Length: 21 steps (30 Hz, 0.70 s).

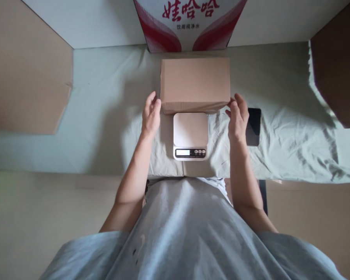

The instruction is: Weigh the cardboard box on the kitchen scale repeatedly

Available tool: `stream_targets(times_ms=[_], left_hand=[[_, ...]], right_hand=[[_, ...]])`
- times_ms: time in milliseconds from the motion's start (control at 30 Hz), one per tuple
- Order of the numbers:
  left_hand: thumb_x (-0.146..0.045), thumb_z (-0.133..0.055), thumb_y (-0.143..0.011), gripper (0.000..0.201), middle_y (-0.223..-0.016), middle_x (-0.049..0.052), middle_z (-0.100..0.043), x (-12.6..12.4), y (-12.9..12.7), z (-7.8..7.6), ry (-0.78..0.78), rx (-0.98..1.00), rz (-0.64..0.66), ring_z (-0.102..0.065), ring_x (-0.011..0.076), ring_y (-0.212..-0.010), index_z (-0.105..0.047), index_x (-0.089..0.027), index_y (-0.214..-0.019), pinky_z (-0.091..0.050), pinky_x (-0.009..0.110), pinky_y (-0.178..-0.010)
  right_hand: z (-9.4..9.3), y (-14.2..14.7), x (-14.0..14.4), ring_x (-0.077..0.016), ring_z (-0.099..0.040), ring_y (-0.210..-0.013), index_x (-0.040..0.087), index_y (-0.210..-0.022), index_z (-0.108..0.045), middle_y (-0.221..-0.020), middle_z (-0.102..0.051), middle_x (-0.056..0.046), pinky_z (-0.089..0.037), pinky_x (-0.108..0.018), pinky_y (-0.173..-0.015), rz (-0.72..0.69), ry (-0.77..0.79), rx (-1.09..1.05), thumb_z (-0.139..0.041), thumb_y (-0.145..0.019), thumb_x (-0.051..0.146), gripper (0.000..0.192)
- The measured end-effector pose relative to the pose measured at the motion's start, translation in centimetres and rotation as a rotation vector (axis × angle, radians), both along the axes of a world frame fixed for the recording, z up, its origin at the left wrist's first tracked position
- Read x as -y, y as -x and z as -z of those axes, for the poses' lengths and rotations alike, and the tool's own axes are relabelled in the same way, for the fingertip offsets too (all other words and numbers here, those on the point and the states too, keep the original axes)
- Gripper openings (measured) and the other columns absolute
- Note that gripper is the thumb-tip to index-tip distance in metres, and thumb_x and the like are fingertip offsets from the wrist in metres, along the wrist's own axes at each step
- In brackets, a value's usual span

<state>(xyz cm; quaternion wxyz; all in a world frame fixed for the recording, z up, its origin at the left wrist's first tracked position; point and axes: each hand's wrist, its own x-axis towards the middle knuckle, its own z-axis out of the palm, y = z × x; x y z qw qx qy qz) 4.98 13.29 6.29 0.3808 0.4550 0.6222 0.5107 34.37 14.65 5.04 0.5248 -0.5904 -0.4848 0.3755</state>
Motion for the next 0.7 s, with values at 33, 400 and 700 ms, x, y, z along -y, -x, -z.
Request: stream_targets(times_ms=[33, 400, 700], left_hand=[[-0.073, -0.053, -0.077, 0.069, -0.150, 0.009, -0.048, 0.3, 0.4, 0.1, -0.005, -0.001, -0.006, -0.044, 0.0263, -0.140, -0.053, -0.028, -0.129, -0.036, 0.044, -0.117], [-0.067, -0.057, -0.078, 0.060, -0.141, 0.011, -0.056, 3.9, 4.4, 3.0, 0.066, -0.020, -0.088, -0.051, 0.0250, -0.135, -0.055, -0.028, -0.124, -0.038, 0.048, -0.115], [-0.069, -0.062, -0.073, 0.062, -0.141, 0.011, -0.057, 3.0, 2.4, 1.8, 0.076, 0.042, -0.080, -0.051, 0.0258, -0.134, -0.059, -0.027, -0.119, -0.037, 0.048, -0.116]], right_hand=[[-0.1, -0.3, 0.5, -0.0263, -0.061, -0.121, 0.030, -0.127, -0.052, -0.130, -0.061, -0.008, -0.046, -0.055, -0.104, 0.019, 0.006, -0.009, -0.051, -0.080, 0.066, 0.060], [1.4, -3.2, 4.2, -0.0221, -0.067, -0.106, 0.031, -0.121, -0.055, -0.119, -0.065, -0.006, -0.050, -0.049, -0.097, 0.121, 0.078, -0.049, -0.053, -0.081, 0.060, 0.050], [1.3, -2.5, 3.1, -0.0244, -0.065, -0.113, 0.033, -0.126, -0.053, -0.126, -0.063, -0.006, -0.049, -0.055, -0.098, 0.046, 0.054, -0.032, -0.051, -0.081, 0.064, 0.055]])
